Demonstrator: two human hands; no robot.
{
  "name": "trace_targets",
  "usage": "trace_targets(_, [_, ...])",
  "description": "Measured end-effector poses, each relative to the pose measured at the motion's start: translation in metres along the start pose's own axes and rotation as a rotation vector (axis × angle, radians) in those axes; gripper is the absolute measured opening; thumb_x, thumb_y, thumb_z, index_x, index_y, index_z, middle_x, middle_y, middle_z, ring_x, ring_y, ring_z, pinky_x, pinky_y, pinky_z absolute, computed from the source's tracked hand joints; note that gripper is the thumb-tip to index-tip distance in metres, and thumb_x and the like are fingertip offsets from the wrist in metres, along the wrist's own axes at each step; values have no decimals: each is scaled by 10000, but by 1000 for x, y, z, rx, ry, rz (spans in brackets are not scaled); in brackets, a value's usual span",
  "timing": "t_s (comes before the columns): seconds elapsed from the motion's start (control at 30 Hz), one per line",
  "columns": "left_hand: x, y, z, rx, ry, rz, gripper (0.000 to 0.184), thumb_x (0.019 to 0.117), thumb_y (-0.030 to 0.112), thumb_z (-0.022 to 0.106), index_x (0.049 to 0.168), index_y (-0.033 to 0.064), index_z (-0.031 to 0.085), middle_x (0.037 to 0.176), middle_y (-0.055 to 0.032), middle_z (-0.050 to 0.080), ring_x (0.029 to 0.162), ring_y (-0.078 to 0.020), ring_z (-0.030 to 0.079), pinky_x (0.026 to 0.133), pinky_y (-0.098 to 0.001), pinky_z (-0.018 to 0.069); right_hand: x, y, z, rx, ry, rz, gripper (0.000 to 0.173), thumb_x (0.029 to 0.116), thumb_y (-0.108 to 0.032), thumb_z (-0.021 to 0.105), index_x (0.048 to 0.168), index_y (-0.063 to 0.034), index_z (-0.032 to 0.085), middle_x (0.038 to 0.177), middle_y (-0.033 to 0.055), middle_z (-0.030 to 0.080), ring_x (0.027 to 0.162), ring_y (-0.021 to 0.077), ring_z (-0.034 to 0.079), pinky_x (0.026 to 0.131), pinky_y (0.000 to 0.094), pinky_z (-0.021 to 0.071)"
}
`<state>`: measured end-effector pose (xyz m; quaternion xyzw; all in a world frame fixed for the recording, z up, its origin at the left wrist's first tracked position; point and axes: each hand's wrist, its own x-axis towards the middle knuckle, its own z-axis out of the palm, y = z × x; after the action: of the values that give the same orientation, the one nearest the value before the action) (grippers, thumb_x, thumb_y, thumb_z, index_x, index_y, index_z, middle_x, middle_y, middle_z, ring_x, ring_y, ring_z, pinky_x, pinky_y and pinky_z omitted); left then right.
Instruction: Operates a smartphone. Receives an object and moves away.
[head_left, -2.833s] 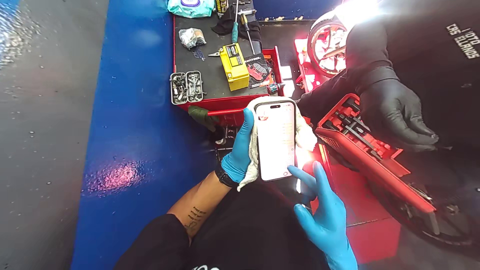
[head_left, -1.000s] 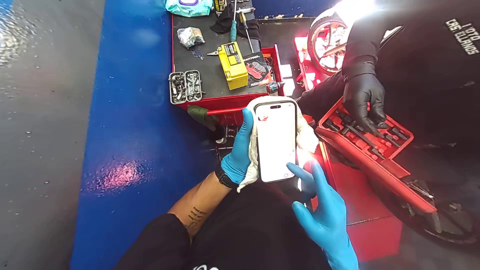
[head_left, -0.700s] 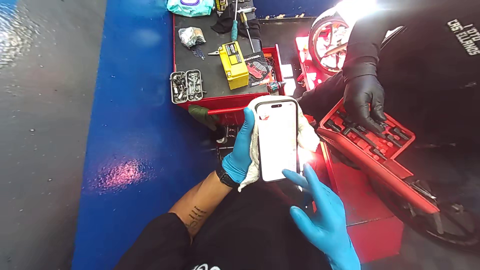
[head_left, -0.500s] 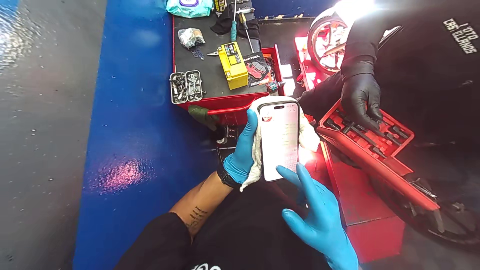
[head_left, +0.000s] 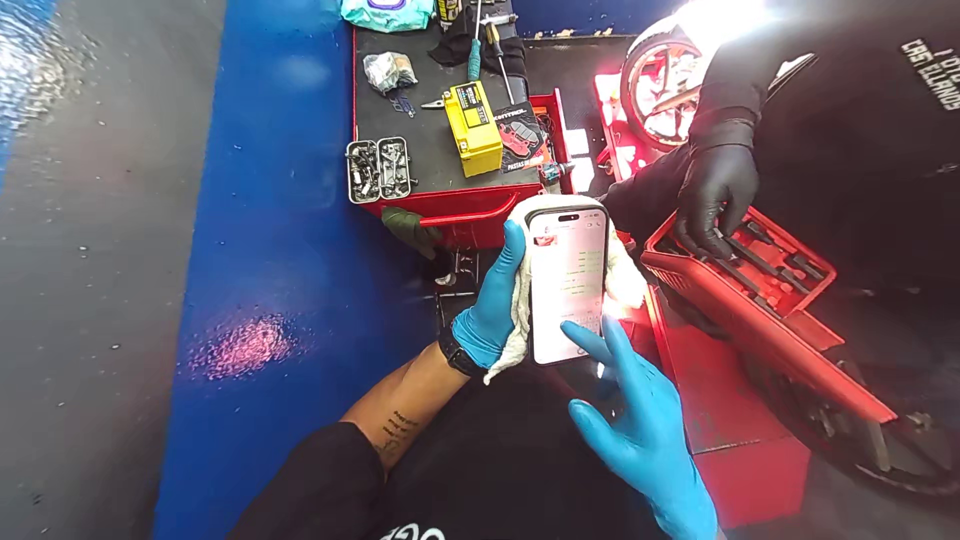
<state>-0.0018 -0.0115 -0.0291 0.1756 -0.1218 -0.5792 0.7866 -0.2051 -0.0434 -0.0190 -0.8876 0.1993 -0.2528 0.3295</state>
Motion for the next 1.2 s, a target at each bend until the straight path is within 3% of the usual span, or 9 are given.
trace_targets(0.1, [2,-2,-3,-10,-7,-22,512,1068,541,371,1260,140,624,1127,-64,736,1073,-140,707,946,-344,586,1,-5,4,9,-46,-47,681,989,-512,542,1536,-130,406,1228,11,740,718,86,611,620,259,452])
trace_targets(0.33, [4,-1,-3,-45,1,-20,526,1041,571,425,1250,141,645,1124,-68,741,1069,-144,712,940,-344,591,-1,-1,5,-7,-34,-53,665,999,-518,523,1532,-134,416,1200,13,752,696,88,605,612,259,444])
trace_targets(0.5, [6,5,-2,-23,40,21,493,1081,521,328,1243,171,636,1113,-37,740,1061,-110,707,927,-316,593,-8,2,-3,25,-2,-31,639,1006,-495,510,1540,-159,411,1186,2,756,735,75,623,653,245,458])
trace_targets(0.57, [7,6,-5,-44,26,22,504,1055,555,400,1259,163,643,1124,-53,737,1067,-125,707,933,-332,589,-9,4,-1,26,5,-24,635,1006,-479,520,1544,-160,414,1174,-2,758,739,72,620,649,243,460])
trace_targets(0.7, [9,7,-7,-20,16,43,509,1035,569,445,1277,166,639,1133,-50,735,1072,-121,704,941,-325,586,-7,2,-5,76,47,-9,676,996,-487,528,1574,-185,351,1246,-6,736,748,62,632,633,226,455])
trace_targets(0.83, [7,6,-5,-1,12,55,530,1068,549,352,1275,159,645,1146,-56,734,1090,-124,699,951,-330,585,-2,5,-7,74,71,50,743,971,-486,539,1613,-235,261,1286,-20,714,701,39,582,599,206,424])
trace_targets(1.03, [5,5,-8,-12,4,32,496,1039,553,455,1287,159,628,1143,-54,731,1085,-127,700,952,-333,582,-5,5,-4,63,46,69,761,964,-488,562,1602,-175,291,1236,-2,733,665,34,551,598,214,417])
trace_targets(1.2, [3,3,-3,16,1,32,496,1048,552,426,1286,169,633,1152,-39,733,1091,-111,698,960,-319,579,-2,1,1,57,-12,25,740,979,-498,549,1578,-132,317,1305,11,709,729,67,598,630,245,438])
